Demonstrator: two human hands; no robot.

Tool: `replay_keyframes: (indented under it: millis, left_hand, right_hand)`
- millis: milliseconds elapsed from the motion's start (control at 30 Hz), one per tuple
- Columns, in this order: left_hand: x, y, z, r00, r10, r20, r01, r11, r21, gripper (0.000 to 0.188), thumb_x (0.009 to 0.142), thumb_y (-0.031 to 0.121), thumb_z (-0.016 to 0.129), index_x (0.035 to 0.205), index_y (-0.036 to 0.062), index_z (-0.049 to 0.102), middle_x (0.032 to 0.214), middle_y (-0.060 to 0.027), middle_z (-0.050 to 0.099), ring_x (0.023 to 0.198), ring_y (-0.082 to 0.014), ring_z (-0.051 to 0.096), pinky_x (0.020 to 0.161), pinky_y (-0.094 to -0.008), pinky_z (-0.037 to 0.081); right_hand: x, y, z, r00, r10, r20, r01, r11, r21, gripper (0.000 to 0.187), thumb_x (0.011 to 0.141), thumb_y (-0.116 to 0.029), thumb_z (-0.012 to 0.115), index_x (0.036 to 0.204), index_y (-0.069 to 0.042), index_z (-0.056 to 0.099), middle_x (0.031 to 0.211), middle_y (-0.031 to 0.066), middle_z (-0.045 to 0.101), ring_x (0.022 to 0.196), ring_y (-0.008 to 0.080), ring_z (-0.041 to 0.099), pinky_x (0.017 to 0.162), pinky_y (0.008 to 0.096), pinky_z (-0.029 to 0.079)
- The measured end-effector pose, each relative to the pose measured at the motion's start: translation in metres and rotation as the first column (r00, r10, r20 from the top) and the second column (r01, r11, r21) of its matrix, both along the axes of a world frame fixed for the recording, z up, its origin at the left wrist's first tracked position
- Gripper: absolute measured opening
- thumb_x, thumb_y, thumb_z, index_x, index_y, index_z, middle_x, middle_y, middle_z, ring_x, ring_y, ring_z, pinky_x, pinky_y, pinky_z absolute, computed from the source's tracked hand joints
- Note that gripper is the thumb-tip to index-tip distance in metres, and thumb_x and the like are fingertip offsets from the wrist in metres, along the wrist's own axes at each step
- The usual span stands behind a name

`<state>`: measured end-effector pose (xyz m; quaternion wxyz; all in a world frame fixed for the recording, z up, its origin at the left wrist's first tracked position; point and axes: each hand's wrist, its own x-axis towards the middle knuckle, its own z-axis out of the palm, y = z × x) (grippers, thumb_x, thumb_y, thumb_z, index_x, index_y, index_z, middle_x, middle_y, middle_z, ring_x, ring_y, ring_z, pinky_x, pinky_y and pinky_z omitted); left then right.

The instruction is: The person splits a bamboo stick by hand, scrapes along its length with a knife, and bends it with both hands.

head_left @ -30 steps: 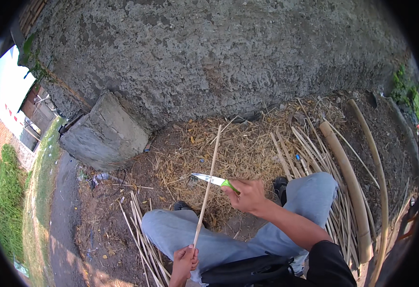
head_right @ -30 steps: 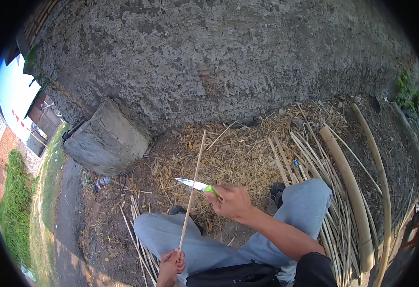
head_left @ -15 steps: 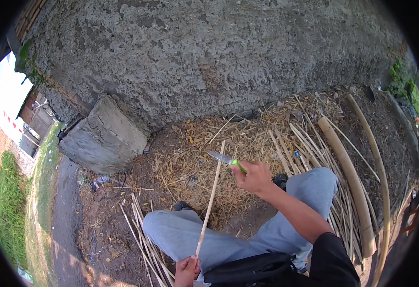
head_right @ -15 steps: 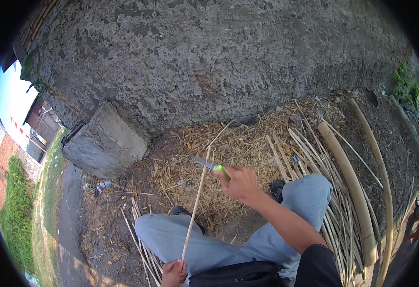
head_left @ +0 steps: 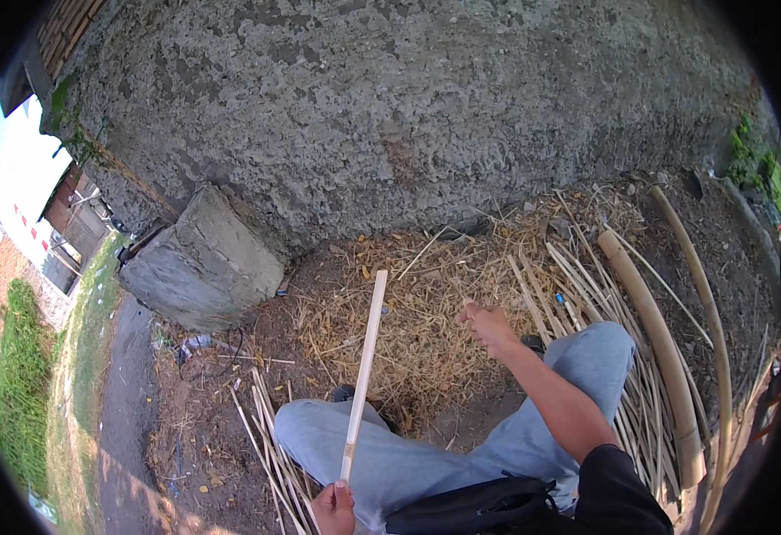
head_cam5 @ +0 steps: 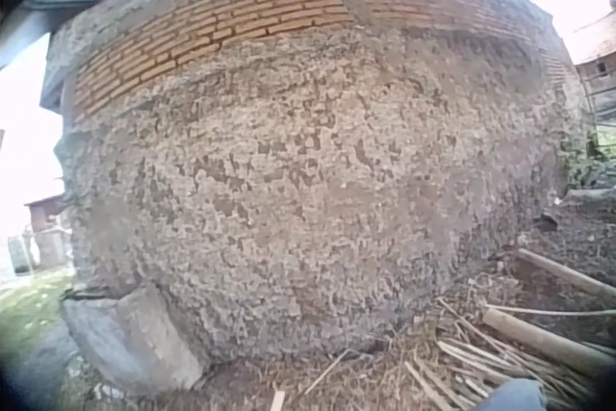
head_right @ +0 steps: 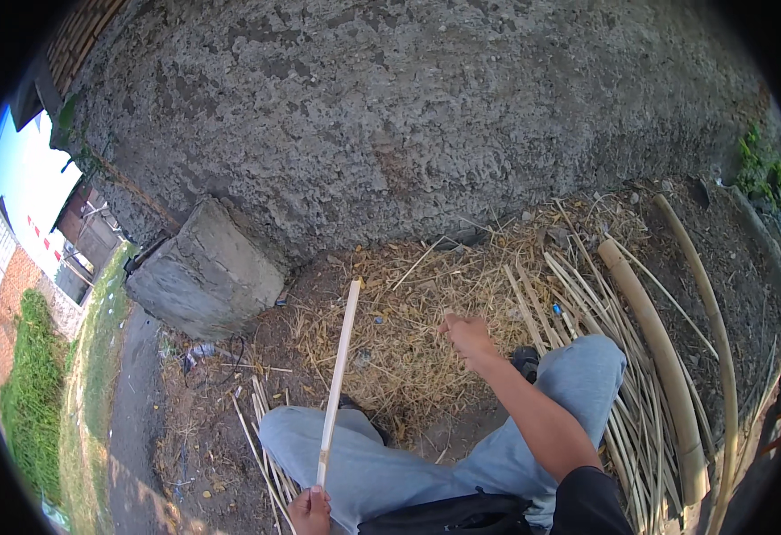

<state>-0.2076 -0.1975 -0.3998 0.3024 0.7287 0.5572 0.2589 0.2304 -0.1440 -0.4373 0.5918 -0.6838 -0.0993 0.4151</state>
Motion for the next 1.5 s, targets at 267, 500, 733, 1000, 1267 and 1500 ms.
replay_keyframes:
  millis: [267,500,733,1000,1267,1500]
  left_hand:
    - [0.03,0.001,-0.003,0.982,0.083,-0.171,-0.054,0.984,0.17,0.034,0.1,0.026,0.055,0.083,-0.0019,0.064,0.061,-0.0085,0.058,0.059,-0.0161,0.054,0.056,-0.0356,0.041]
    - [0.053,-0.001,0.004,0.998,0.022,0.056,-0.023,1.0,0.016,0.035,0.105,0.023,0.052,0.097,-0.0041,0.072,0.059,0.0045,0.049,0.053,-0.004,0.039,0.049,-0.0254,0.03]
    - [0.06,0.006,-0.002,0.945,0.076,0.319,0.027,0.951,-0.307,0.033,0.105,0.023,0.051,0.105,-0.0022,0.072,0.062,0.0042,0.051,0.053,-0.0037,0.044,0.049,-0.0224,0.034]
    - [0.081,0.013,0.014,0.936,0.063,0.345,0.061,0.94,-0.335,0.026,0.101,0.02,0.062,0.106,-0.004,0.071,0.067,0.0014,0.058,0.055,-0.0032,0.048,0.049,-0.021,0.036]
    - [0.105,0.024,0.021,0.86,0.159,0.485,0.041,0.926,-0.376,0.031,0.101,0.023,0.062,0.1,-0.0061,0.072,0.068,0.0026,0.057,0.056,-0.0014,0.042,0.049,-0.0198,0.03]
    - [0.106,0.019,0.019,0.856,0.248,0.454,-0.051,0.914,-0.403,0.036,0.101,0.025,0.061,0.088,-0.007,0.072,0.063,0.0031,0.052,0.053,-0.0021,0.038,0.048,-0.0216,0.025]
  right_hand:
    - [-0.039,-0.013,0.022,0.985,0.149,-0.084,-0.122,0.956,0.268,0.043,0.103,-0.042,0.053,0.098,-0.002,0.068,0.061,-0.0045,0.045,0.048,0.0054,0.034,0.042,0.0248,0.025]
    - [-0.036,-0.019,0.035,0.989,0.064,-0.136,-0.013,0.937,0.348,0.043,0.105,-0.041,0.051,0.098,-0.002,0.068,0.06,-0.0078,0.039,0.048,0.0021,0.031,0.045,0.0224,0.024]
    - [-0.086,-0.042,0.03,0.74,0.047,0.671,-0.264,0.938,0.225,0.034,0.1,-0.032,0.059,0.093,-0.001,0.072,0.053,0.0103,0.052,0.045,0.0211,0.047,0.045,0.0365,0.036]
    - [-0.112,-0.06,0.031,0.52,0.156,0.84,-0.609,0.757,0.236,0.023,0.093,-0.024,0.066,0.094,-0.002,0.072,0.064,0.0138,0.063,0.052,0.0289,0.062,0.048,0.0387,0.047]
    - [-0.119,-0.059,0.029,0.404,0.14,0.904,-0.602,0.785,0.147,0.022,0.091,-0.027,0.069,0.087,-0.006,0.071,0.063,0.0091,0.063,0.049,0.0263,0.061,0.044,0.0388,0.046]
    - [-0.115,-0.043,0.029,0.27,-0.093,0.958,-0.557,0.797,0.234,0.025,0.085,-0.031,0.075,0.09,-0.006,0.073,0.063,0.0049,0.064,0.047,0.021,0.061,0.041,0.0341,0.045]
